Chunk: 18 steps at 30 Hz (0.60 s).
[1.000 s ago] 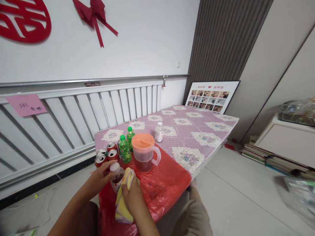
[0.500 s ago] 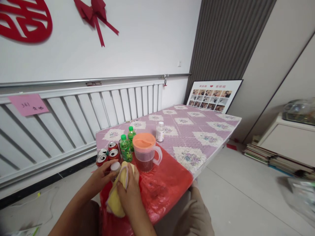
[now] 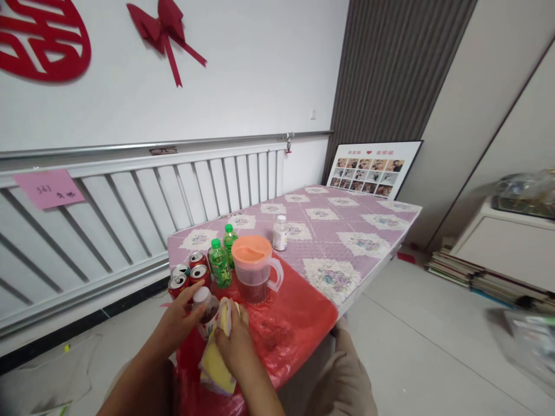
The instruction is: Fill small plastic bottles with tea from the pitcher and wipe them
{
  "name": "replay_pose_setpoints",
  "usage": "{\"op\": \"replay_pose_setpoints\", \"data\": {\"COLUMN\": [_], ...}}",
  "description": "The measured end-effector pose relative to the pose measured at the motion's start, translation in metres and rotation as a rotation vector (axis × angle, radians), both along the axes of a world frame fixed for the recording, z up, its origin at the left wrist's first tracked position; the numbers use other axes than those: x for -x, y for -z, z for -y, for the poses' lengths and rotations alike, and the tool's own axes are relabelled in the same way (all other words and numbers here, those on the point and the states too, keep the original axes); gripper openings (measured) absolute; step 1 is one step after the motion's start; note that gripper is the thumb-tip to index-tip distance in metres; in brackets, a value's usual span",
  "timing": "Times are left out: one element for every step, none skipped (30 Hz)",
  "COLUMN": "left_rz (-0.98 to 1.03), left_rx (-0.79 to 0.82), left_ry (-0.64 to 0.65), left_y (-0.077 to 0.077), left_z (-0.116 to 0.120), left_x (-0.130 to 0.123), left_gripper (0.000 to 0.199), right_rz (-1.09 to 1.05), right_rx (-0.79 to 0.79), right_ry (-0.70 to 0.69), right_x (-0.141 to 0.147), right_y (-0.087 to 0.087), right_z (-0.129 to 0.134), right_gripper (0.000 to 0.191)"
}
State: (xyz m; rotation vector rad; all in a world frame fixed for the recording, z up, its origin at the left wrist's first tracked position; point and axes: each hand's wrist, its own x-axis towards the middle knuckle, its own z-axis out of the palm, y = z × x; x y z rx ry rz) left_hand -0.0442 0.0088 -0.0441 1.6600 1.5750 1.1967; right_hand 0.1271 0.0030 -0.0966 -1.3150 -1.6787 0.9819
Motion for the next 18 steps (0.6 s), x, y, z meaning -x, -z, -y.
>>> {"op": "replay_pose_setpoints", "data": {"left_rz": [0.001, 0.004, 0.008, 0.014, 0.021, 0.031, 0.043, 0.058, 0.074, 0.09, 0.105, 0.119, 0.131, 0.143, 0.154, 0.166, 0.179, 0.191], "left_rx": [-0.012, -0.023, -0.033, -0.042, -0.048, -0.05, -0.048, -0.041, -0.031, -0.016, 0.0, 0.018, 0.033, 0.046, 0.058, 0.068, 0.078, 0.089], "left_ry": [-0.03, -0.056, -0.075, -0.087, -0.091, -0.089, -0.085, -0.079, -0.073, -0.065, -0.053, -0.038, -0.022, -0.006, 0.01, 0.027, 0.045, 0.065], "left_y": [0.002, 0.003, 0.004, 0.005, 0.005, 0.005, 0.005, 0.004, 0.004, 0.004, 0.004, 0.004, 0.004, 0.004, 0.003, 0.002, 0.0, -0.001], "left_z": [0.001, 0.001, 0.001, 0.001, 0.001, 0.0, 0.0, 0.0, -0.001, -0.001, -0.001, -0.001, -0.002, -0.002, -0.002, -0.002, -0.003, -0.003], "left_x": [-0.003, -0.006, -0.008, -0.009, -0.009, -0.009, -0.008, -0.007, -0.006, -0.004, -0.002, -0.001, 0.001, 0.003, 0.005, 0.007, 0.009, 0.012], "left_gripper": [0.055, 0.054, 0.054, 0.052, 0.051, 0.051, 0.051, 0.053, 0.054, 0.054, 0.053, 0.052, 0.049, 0.048, 0.047, 0.047, 0.049, 0.05], "right_rz": [-0.007, -0.018, -0.03, -0.041, -0.048, -0.049, -0.046, -0.042, -0.039, -0.039, -0.038, -0.038, -0.036, -0.031, -0.025, -0.017, -0.01, -0.002], "right_rx": [-0.025, -0.058, -0.094, -0.128, -0.156, -0.171, -0.177, -0.176, -0.172, -0.168, -0.16, -0.149, -0.135, -0.117, -0.098, -0.079, -0.064, -0.051], "right_ry": [-0.006, -0.008, -0.007, -0.007, -0.014, -0.026, -0.042, -0.056, -0.066, -0.072, -0.075, -0.076, -0.078, -0.082, -0.087, -0.09, -0.094, -0.1], "right_x": [0.0, 0.0, 0.0, 0.001, 0.001, 0.002, 0.003, 0.003, 0.004, 0.004, 0.004, 0.004, 0.003, 0.003, 0.002, 0.001, 0.0, -0.001], "right_y": [-0.004, -0.008, -0.014, -0.02, -0.026, -0.031, -0.036, -0.04, -0.043, -0.044, -0.045, -0.045, -0.045, -0.044, -0.043, -0.041, -0.038, -0.034], "right_z": [0.001, 0.002, 0.002, 0.003, 0.003, 0.002, 0.001, -0.001, -0.004, -0.008, -0.012, -0.016, -0.02, -0.023, -0.025, -0.027, -0.027, -0.027], "right_gripper": [0.07, 0.071, 0.072, 0.072, 0.071, 0.068, 0.065, 0.062, 0.06, 0.058, 0.058, 0.058, 0.058, 0.058, 0.058, 0.058, 0.058, 0.057]}}
